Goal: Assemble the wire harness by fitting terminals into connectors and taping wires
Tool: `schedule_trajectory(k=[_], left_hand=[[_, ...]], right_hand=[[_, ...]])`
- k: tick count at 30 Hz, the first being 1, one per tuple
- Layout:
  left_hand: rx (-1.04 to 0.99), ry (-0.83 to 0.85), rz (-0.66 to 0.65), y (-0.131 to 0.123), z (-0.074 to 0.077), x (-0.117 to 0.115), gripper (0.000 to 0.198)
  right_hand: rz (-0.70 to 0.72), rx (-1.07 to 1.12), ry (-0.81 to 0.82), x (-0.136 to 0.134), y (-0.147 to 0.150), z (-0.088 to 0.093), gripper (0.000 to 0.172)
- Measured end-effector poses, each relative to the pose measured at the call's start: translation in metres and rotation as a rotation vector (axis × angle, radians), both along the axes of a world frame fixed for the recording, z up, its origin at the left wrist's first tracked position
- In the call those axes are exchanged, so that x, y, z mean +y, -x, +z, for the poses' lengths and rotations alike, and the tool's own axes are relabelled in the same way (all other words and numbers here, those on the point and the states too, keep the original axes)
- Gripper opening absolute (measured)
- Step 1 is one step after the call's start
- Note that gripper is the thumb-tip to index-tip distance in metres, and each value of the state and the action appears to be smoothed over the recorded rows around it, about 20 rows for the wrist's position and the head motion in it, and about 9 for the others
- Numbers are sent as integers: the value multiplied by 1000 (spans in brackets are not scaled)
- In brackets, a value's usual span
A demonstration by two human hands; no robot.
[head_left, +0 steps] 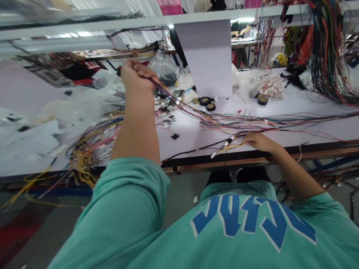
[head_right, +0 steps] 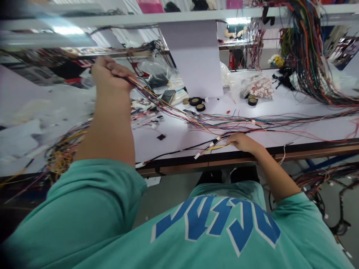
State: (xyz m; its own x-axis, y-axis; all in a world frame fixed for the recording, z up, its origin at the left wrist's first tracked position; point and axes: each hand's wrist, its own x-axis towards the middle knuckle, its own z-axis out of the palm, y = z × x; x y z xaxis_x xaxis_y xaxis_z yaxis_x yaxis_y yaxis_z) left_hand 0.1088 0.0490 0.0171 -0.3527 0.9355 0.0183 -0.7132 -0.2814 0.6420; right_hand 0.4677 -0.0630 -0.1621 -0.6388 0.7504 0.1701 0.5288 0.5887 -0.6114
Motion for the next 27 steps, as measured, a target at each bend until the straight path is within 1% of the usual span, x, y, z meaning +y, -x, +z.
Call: schedule_trajectory(k=[2, 4, 6, 9, 11, 13, 16, 19, 21, 23, 24, 25, 27], left_hand=[[-92, -17, 29, -8, 6, -13, 42], [-112, -34, 10, -16, 13, -28, 42], [-120, -62, -6, -19, 18, -42, 43], [-117, -124, -13, -18, 21, -58, 44], [-107, -154, -11, -14, 19, -65, 45], [-120, -151, 4, -9, 14, -69, 45], [-170, -134, 2, -3, 6, -71, 46], [-223, -148, -4, 2, 0, -69, 45], [-230, -148, -10, 1, 1, -69, 44], [-203, -147, -7, -5, 6, -70, 44], [-180, -151, -2, -10, 11, -72, 44], [-152, -154, 4, -15, 16, -73, 45], [-93, -156, 14, -26, 27, -75, 46]], right_hand=[[-176, -33, -55, 3, 9, 5, 31], [-354, -88, -111, 7, 22, 12, 35], [-441, -208, -147, 11, 35, 19, 40], [-528, -371, -138, 14, 46, 24, 33], [-649, -368, -133, 18, 43, 23, 35], [-754, -296, -158, 21, 35, 19, 36], [-801, -227, -160, 26, 23, 13, 33], [-799, -268, -87, 27, 20, 11, 30], [-796, -315, -43, 28, 22, 12, 30], [-806, -316, -37, 27, 24, 14, 31], [-815, -287, -60, 26, 25, 16, 34], [-828, -235, -108, 24, 26, 17, 36], [-845, -95, -255, 15, 29, 17, 37]])
